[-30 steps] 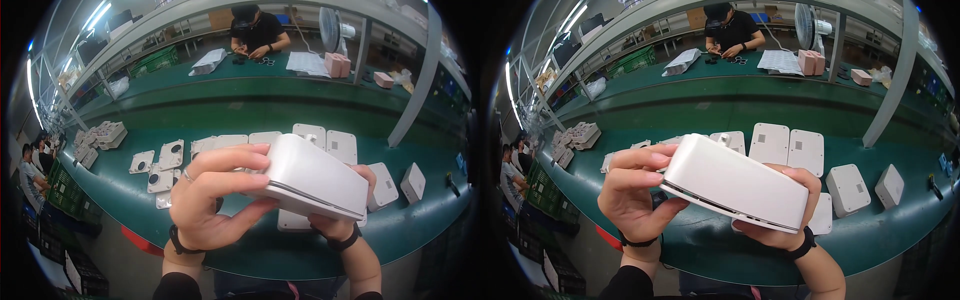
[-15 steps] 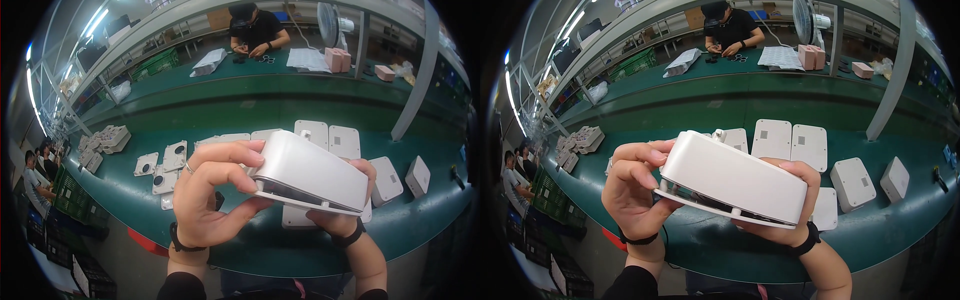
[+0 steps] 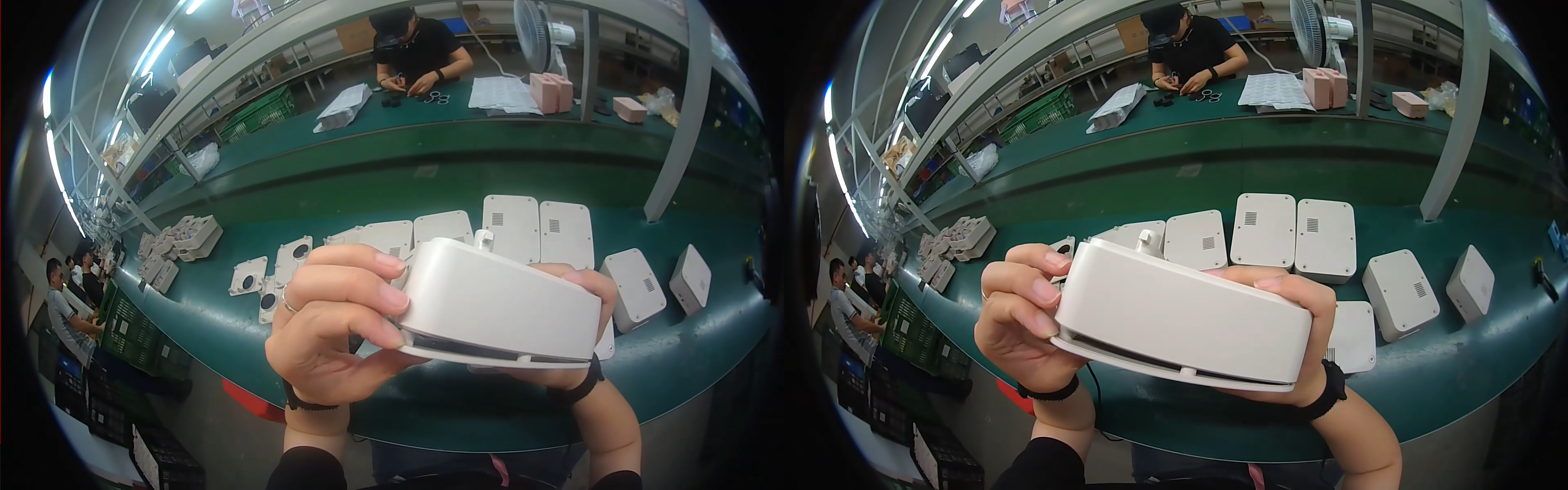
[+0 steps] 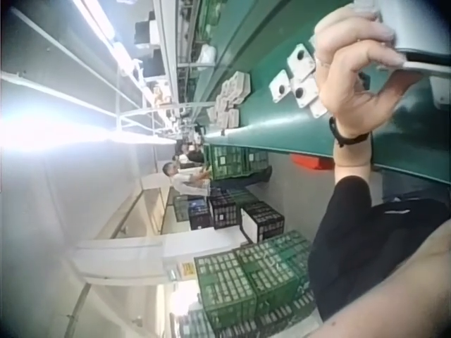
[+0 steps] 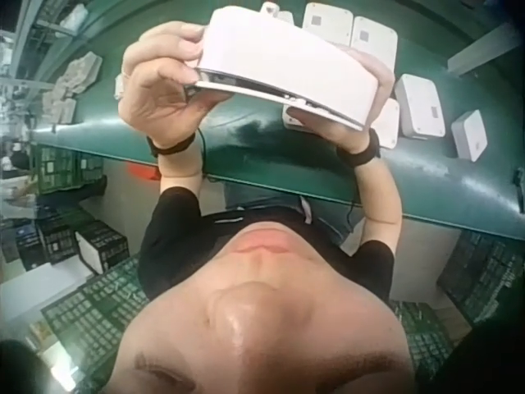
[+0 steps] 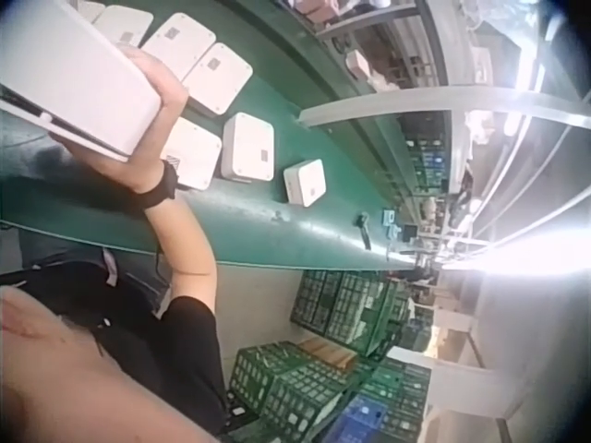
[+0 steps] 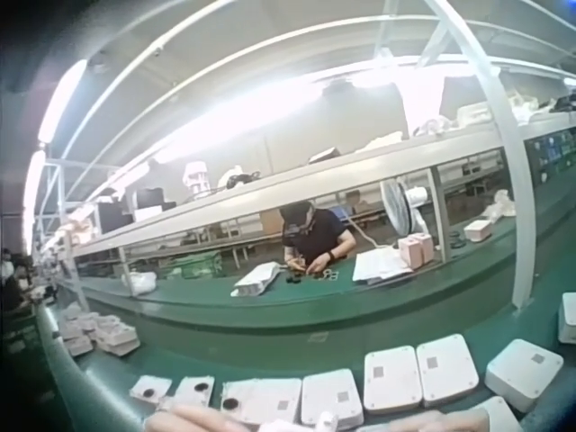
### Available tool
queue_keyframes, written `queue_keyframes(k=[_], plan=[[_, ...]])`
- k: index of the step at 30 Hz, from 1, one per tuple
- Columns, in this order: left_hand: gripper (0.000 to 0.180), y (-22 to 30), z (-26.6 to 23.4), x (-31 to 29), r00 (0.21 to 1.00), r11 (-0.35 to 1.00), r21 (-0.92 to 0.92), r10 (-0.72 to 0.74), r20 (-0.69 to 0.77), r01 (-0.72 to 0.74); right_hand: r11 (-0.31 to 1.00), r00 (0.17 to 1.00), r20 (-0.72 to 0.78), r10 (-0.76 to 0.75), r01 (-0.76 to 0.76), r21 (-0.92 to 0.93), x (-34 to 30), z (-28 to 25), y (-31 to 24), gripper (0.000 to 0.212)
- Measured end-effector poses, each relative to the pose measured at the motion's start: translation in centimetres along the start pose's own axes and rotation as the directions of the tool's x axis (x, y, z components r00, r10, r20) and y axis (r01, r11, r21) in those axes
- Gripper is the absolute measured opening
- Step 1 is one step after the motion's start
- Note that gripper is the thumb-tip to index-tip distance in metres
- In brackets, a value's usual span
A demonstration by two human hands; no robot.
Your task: Assembling white plastic casings for electronic components on a production line.
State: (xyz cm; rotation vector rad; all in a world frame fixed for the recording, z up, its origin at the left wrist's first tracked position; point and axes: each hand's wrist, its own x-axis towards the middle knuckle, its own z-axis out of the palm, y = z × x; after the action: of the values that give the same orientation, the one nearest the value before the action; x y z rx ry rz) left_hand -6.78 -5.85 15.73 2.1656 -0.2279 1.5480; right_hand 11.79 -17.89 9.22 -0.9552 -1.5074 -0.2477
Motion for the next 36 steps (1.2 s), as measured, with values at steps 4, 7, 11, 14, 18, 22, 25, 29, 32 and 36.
queue_keyframes(k=[4,7,11,14,18,22,25,29,32,36], plan=[[0.032,-0.9,0.0,-0.2,0.999,0.992,-0.121,0.037,-0.037,-0.041,0.996,0.998,0.033,-0.046,0.043,0.075,0.2,-0.1,0.1,0.079],[0.033,-1.1,0.3,-0.2,0.996,0.957,-0.282,0.050,-0.069,-0.068,0.984,0.996,0.053,-0.072,0.062,0.167,0.2,-0.1,0.6,0.077],[0.047,0.8,1.3,0.2,0.890,0.823,-0.475,-0.429,-0.158,0.312,0.931,0.989,0.116,-0.092,0.044,0.362,0.4,0.0,0.5,0.075],[0.065,-0.7,-1.1,0.2,0.964,0.938,-0.242,-0.215,0.154,0.248,0.959,0.986,0.164,-0.020,-0.028,0.283,0.3,0.0,-0.1,0.078],[0.071,-1.5,-1.1,-0.2,0.971,0.950,-0.213,-0.206,0.118,0.228,0.973,0.985,0.171,0.003,-0.043,0.226,0.7,0.1,-0.5,0.084],[0.071,-1.6,-1.7,-0.2,0.973,0.979,-0.128,-0.131,0.189,0.157,0.989,0.990,0.138,0.041,-0.060,0.138,0.3,0.2,-0.7,0.084],[0.072,-2.0,-0.8,-0.4,0.963,0.936,-0.237,-0.235,0.130,0.261,0.991,0.986,0.125,0.106,-0.116,0.072,0.6,-0.3,-1.3,0.084],[0.071,-1.7,1.1,0.1,0.854,0.771,-0.401,-0.518,0.055,0.494,0.972,0.974,0.075,0.213,-0.219,0.084,0.4,0.0,-0.9,0.080],[0.079,-2.4,0.5,0.4,0.845,0.793,-0.305,-0.525,0.096,0.528,0.974,0.972,0.106,0.212,-0.219,0.054,0.6,0.0,-1.2,0.079],[0.098,-3.5,-0.8,0.6,0.906,0.940,0.036,-0.336,0.257,0.338,0.987,0.965,0.205,0.163,-0.160,-0.029,1.0,0.1,-1.9,0.078]])
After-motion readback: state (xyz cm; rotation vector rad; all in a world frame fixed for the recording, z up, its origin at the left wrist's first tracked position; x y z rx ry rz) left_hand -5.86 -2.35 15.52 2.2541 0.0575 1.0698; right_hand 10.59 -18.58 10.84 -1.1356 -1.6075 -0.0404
